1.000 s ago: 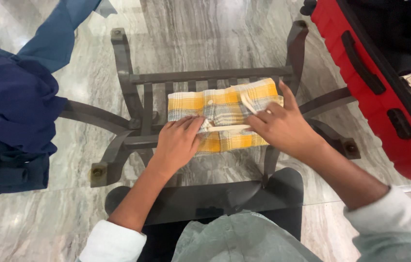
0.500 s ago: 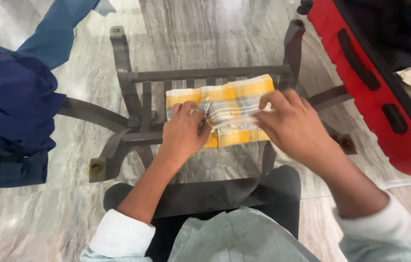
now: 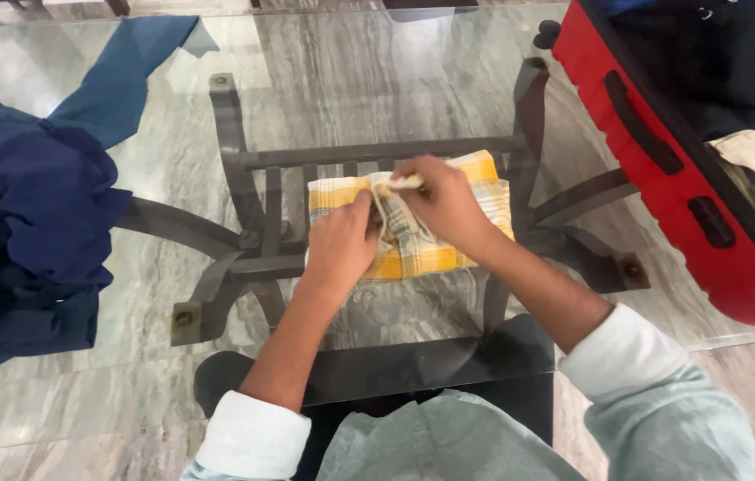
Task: The person folds a yellow plaid shirt and a dark blue t-shirt on a glass table, then places each item into a red suitcase containing other folded garments.
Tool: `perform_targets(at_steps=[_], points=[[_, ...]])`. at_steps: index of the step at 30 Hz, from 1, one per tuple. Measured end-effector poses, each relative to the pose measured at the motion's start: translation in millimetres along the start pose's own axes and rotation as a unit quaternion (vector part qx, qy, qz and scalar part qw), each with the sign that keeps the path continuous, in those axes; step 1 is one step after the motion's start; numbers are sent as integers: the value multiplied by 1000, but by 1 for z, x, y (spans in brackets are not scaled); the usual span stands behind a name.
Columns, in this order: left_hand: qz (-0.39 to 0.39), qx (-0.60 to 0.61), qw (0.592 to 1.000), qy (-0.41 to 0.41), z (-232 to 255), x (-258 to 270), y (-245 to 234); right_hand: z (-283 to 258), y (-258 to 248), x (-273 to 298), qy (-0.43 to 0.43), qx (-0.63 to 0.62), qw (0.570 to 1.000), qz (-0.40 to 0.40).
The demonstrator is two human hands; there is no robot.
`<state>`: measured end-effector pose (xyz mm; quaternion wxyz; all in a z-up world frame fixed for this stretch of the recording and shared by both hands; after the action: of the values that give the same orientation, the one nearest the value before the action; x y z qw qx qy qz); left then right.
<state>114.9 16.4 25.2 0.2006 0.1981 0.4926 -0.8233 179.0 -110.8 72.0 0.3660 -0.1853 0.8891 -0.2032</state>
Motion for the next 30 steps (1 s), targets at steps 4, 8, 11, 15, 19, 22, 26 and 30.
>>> perform_targets(at_steps=[4, 8, 11, 15, 19, 22, 26, 30], points=[[40, 69, 997, 1, 3, 3, -18, -39, 22, 22, -90, 51, 987, -124], [51, -6, 999, 18, 16, 12, -23, -61, 45, 40, -228, 191, 934, -197], [142, -8, 985, 98, 33, 23, -32, -51, 58, 49, -283, 243, 900, -225], [122, 17, 990, 69, 21, 26, -21, -32, 63, 35, -284, 191, 916, -207], [136, 20, 989, 60, 19, 30, -16, -16, 25, 15, -74, 15, 991, -115], [132, 9, 989, 62, 21, 32, -12, -22, 15, 9, -100, 49, 990, -89], [152, 18, 988, 33, 20, 29, -19, 5, 9, 2, -40, 74, 985, -151], [173, 24, 984, 36, 26, 29, -23, 26, 16, 4, 65, 27, 989, -134]])
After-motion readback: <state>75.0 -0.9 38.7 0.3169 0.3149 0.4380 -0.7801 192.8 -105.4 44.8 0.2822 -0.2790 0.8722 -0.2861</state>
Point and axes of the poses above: each hand's wrist, its own x-axis away from the middle knuckle, its own y-axis out of the palm, z = x × y, the point moved 10 cm from there along -x, towards the middle knuckle, and after that the axes turned 6 degrees about z, right-handed, at the moved point
